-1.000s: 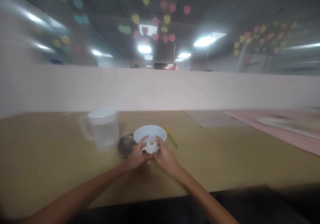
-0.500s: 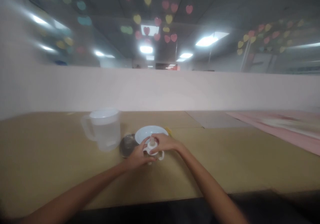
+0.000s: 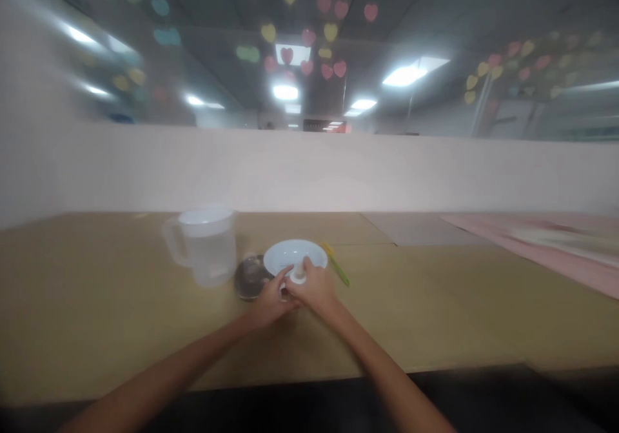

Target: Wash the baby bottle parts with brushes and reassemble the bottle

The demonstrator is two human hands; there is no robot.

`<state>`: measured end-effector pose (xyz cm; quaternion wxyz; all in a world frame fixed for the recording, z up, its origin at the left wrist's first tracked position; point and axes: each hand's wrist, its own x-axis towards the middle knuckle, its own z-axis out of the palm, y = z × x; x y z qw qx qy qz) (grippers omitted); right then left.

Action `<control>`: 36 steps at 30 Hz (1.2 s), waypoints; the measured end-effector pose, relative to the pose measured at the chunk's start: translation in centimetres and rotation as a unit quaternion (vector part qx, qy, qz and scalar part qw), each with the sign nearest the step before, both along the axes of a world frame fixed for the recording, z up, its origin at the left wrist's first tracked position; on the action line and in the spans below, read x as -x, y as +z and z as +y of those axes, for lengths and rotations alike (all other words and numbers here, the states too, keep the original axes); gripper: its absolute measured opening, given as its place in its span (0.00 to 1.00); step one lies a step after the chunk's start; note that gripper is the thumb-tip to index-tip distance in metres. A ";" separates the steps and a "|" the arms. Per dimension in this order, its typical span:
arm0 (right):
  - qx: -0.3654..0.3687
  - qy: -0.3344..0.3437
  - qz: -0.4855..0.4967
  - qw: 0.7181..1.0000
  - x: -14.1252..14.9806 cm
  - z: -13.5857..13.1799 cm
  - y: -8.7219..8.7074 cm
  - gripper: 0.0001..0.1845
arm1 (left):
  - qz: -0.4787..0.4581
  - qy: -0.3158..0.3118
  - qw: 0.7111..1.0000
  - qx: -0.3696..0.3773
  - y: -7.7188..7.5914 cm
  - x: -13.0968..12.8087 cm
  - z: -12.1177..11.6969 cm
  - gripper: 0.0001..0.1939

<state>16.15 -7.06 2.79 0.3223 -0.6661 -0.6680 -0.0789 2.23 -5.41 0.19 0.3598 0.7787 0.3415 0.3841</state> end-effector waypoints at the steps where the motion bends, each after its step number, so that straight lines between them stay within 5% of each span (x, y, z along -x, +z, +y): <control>1: 0.000 -0.005 -0.003 1.000 0.0 0.0 -0.1 0.16 | 0.007 -0.007 1.000 -0.007 0.2 0.1 0.0 0.44; 4: 0.005 -0.008 -0.019 1.000 0.0 0.1 -0.3 0.17 | 0.036 -0.062 0.997 -0.019 1.1 1.3 0.7 0.48; 6: 0.007 0.001 -0.030 1.000 0.0 0.3 -0.4 0.19 | 0.012 -0.086 0.996 -0.019 1.8 2.7 2.2 0.42; 9: 0.010 0.010 -0.040 0.999 0.0 0.5 -0.5 0.22 | -0.062 0.080 0.991 -0.088 2.5 5.4 5.7 0.24; 12: 0.013 0.012 -0.042 0.999 0.0 0.6 -0.4 0.22 | 0.128 0.209 0.954 -0.174 2.4 7.6 8.7 0.21; 16: 0.017 0.029 -0.034 0.999 -0.1 0.7 -0.2 0.22 | 0.282 0.188 0.915 -0.217 1.7 8.2 9.9 0.22; 24: 0.031 0.040 -0.026 0.998 -0.2 0.3 0.0 0.23 | 0.313 0.171 0.912 -0.203 2.5 7.4 8.7 0.22; 30: 0.023 0.088 0.001 0.996 -1.5 0.0 1.2 0.39 | 0.192 0.183 0.918 -0.297 9.1 6.2 5.0 0.29; 33: -0.045 0.129 0.073 0.988 -2.2 -0.2 3.3 0.45 | 0.109 0.117 0.936 -0.314 12.1 3.9 2.0 0.36; 36: -0.085 0.197 0.151 0.965 -1.9 -0.1 4.9 0.45 | 0.097 0.013 0.951 -0.294 12.6 1.5 -0.1 0.39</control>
